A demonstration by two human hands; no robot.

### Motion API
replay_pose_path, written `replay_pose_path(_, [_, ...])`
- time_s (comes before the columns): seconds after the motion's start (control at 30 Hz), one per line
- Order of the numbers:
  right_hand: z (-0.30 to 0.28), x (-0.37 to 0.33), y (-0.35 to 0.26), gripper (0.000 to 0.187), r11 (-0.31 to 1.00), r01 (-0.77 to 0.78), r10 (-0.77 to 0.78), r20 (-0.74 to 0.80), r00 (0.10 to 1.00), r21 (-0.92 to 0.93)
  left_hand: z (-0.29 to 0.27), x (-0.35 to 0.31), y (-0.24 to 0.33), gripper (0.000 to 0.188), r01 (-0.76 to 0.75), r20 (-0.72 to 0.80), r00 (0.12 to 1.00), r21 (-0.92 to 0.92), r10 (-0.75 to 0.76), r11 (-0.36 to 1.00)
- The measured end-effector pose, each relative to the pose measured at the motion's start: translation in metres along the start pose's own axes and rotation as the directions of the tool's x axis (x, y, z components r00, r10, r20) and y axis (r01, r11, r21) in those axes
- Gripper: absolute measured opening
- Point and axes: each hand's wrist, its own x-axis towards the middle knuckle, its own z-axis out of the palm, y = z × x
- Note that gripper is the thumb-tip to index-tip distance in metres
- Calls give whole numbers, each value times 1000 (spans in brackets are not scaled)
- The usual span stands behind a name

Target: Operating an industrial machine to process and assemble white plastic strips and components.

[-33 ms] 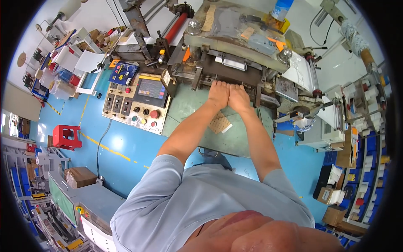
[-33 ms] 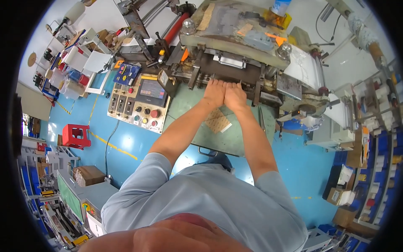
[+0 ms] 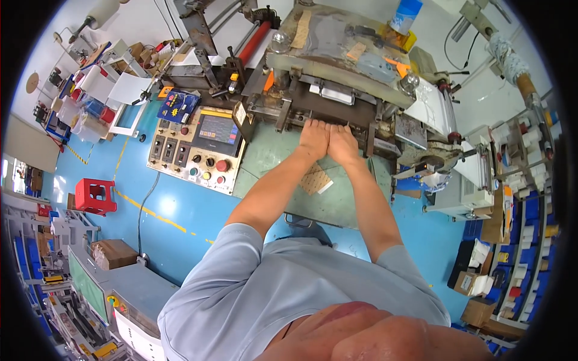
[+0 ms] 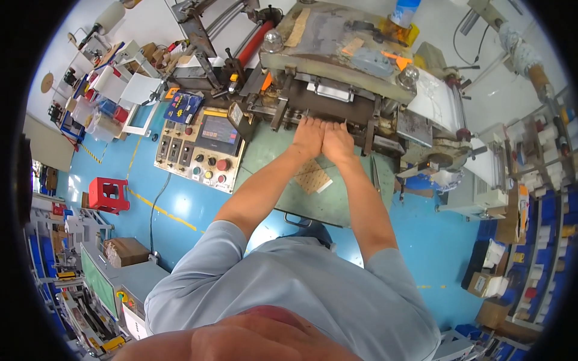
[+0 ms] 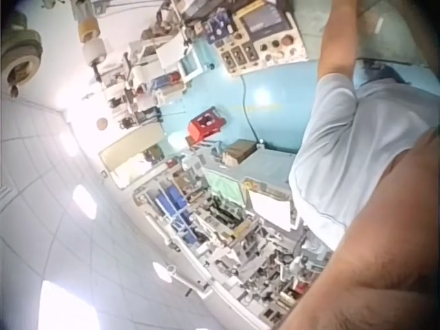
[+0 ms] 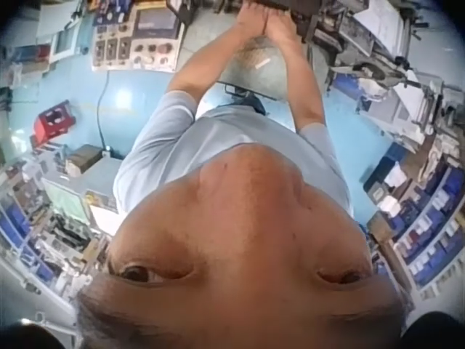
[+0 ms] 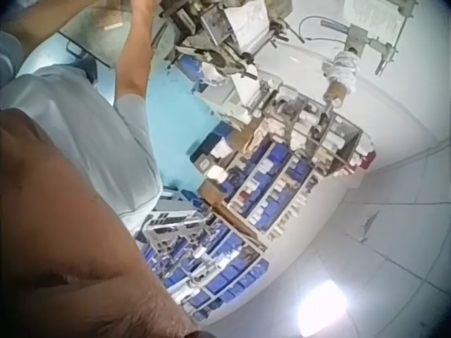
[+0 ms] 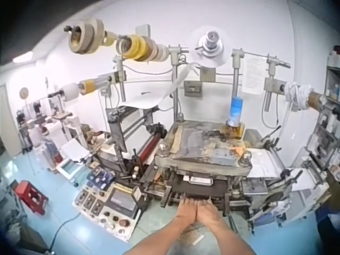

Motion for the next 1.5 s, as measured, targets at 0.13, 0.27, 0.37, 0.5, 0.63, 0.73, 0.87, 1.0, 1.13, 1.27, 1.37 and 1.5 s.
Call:
replay_pose_path(0.13, [-7,-9,-11,16,999,9,-9,3,1000,-33,-5,-11,4,30,13,-63,998,31,-11,999])
replay_pose_path(0.27, [-3,-12,-11,18,999,-3,4,46,999,-35,-10,-18,4,26,9,40,999,-21,-8,1000])
replay_pose_path(0.37, [1,-14,-9,20,999,-33,33,37,999,-18,-10,-20,5,26,-15,49,999,-47,17,999])
replay_pose_path(0.5, [-4,-16,-13,21,999,-27,28,39,999,-26,-13,-18,1,26,-35,56,998,-49,38,998])
replay_pose_path(0.63, [-1,-21,-16,20,999,-31,31,50,998,12,-7,-23,0,28,-46,59,997,-82,51,996])
replay_pose_path(0.73, [-5,-24,-15,19,1000,-30,30,68,997,7,-12,-27,3,28,-56,59,996,-68,60,996])
replay_pose_path(0.87, [-13,-27,-22,20,1000,-17,15,57,998,18,-9,-33,4,28,-45,16,999,-67,46,997])
replay_pose_path(1.0, [-21,-36,-29,22,1000,-7,6,80,997,23,-10,-40,6,28,-43,26,999,-36,44,998])
replay_pose_path(1.13, [-19,-49,-32,24,998,-14,12,44,999,53,-13,-51,12,26,-59,60,996,-9,60,998])
replay_pose_path(1.27, [-25,-68,-43,25,997,2,-5,39,999,74,-14,-73,17,29,-61,17,998,-22,61,998])
replay_pose_path(1.37, [-27,-79,-50,25,998,-16,12,55,998,65,-21,-86,22,27,-79,9,997,-9,79,997])
replay_pose_path(1.5, [-39,-95,-67,21,996,-30,23,84,996,80,-29,-106,27,20,-77,27,997,-8,78,997])
